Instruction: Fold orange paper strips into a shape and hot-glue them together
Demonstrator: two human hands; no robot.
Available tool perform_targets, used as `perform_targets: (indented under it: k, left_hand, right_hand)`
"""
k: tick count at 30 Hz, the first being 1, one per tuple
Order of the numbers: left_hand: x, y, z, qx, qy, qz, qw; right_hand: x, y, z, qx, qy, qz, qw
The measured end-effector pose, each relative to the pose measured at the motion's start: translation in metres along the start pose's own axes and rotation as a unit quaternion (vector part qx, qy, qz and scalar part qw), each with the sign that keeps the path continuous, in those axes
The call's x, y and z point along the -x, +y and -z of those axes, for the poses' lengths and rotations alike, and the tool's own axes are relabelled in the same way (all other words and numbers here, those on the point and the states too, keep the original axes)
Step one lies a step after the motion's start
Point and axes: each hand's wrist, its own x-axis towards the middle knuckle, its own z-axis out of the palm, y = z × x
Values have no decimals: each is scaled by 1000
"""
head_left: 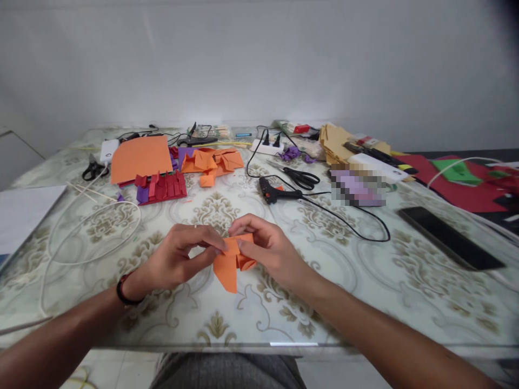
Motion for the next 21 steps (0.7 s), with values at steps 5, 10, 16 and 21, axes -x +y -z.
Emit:
perform_targets:
  k: [5, 10, 16, 21]
  left_hand:
    - [-2, 4, 0, -18, 1, 5, 1000]
    - [-2, 6, 0, -24, 6, 8, 1000]
    - [-1, 8, 3, -15, -1, 7, 1000]
    - [-1, 6, 1, 4, 2, 27, 1000]
  right_hand:
    - [0, 3, 1, -7, -8, -33, 999]
    - [1, 3, 0, -14, 7, -20, 1000]
    - [2, 1, 0, 12, 0, -13, 1000]
    - [3, -1, -1, 42, -2, -10, 999]
